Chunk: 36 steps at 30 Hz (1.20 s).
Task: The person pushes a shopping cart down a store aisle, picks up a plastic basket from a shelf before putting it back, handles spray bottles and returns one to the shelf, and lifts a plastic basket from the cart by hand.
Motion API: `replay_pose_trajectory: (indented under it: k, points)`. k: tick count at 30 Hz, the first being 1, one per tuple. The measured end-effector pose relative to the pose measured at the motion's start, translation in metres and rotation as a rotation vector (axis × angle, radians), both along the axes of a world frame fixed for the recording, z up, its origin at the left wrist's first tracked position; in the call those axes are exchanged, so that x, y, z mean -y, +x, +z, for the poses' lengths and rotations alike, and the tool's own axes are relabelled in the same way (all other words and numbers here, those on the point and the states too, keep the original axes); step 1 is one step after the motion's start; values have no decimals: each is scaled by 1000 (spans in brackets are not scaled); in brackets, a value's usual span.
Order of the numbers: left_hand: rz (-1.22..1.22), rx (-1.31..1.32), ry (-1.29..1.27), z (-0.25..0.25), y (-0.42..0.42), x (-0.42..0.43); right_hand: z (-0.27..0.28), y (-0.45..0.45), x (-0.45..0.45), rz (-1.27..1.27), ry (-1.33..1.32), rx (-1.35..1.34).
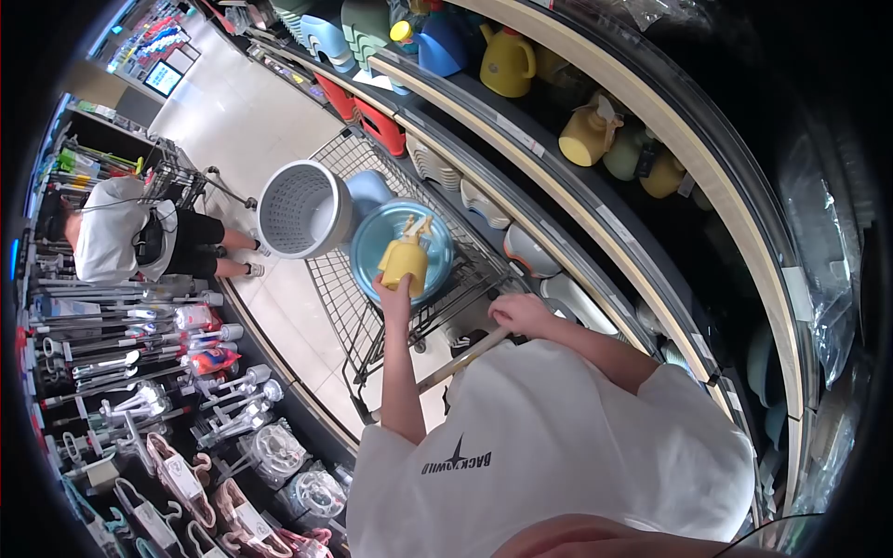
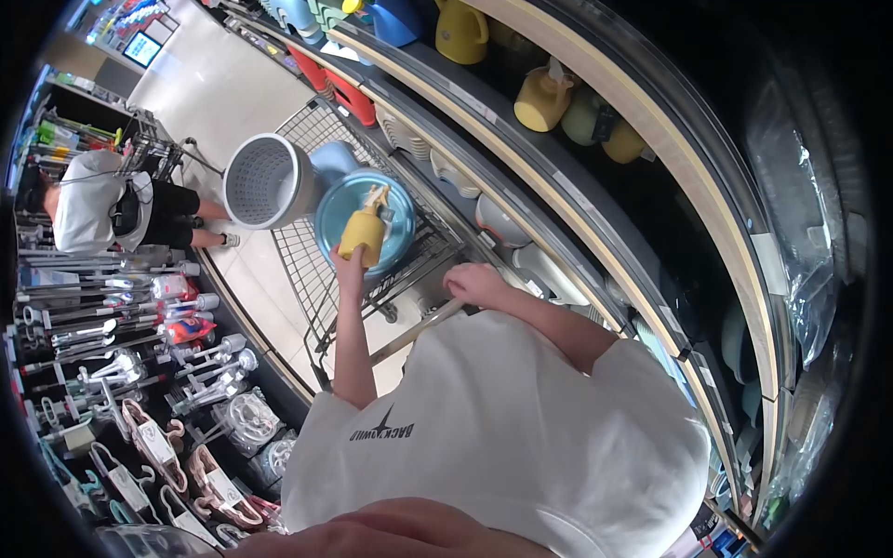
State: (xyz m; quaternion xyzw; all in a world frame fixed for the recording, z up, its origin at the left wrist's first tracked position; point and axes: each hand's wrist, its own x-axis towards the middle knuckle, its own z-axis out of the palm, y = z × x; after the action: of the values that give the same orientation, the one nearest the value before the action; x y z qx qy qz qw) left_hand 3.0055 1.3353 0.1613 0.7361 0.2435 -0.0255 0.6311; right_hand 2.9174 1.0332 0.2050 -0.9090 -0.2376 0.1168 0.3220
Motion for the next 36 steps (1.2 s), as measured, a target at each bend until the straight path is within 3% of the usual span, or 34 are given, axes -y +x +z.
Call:
replay_pose_trajectory:
  k: [1, 2, 4, 5, 7, 8, 13, 17, 22, 29, 31, 32, 34, 36]
  points:
    - [4, -4, 6, 25, -13, 4, 2, 3, -2, -72, 129, -125]
    - [14, 31, -232, 42, -28, 5, 2, 5, -3, -143, 256, -256]
    - [-44, 71, -688, 73, -62, 9, -6, 11, -11, -274, 578, -274]
    - [-116, 85, -906, 89, -73, 13, 24, 14, -18, -332, 612, -228]
    - [-89, 62, -1065, 136, -93, 31, 59, 24, -28, -353, 863, -341]
    - [-80, 50, -1054, 149, -104, 36, 96, 25, -32, -379, 872, -358]
    - [-179, 34, -1227, 187, -134, 40, 177, 25, -51, -266, 1075, -221]
    - [-156, -20, -1219, 201, -149, 31, 198, 16, -64, -257, 1070, -191]
    - [-243, -27, -1384, 199, -160, 22, 196, 8, -67, -184, 1134, -221]
    - [-207, 124, -1201, 215, -173, 59, 215, 7, -41, -153, 1091, -300]
    - [-4, 293, -862, 215, -175, 76, 213, 11, -40, -80, 1103, -272]
    - [4, 290, -859, 209, -177, 76, 217, 11, -42, -33, 1156, -256]
    - [2, 544, -507, 195, -180, 77, 223, 11, -41, 10, 1208, -241]
    - [28, 563, -396, 197, -184, 80, 227, 10, -37, 112, 1250, -271]
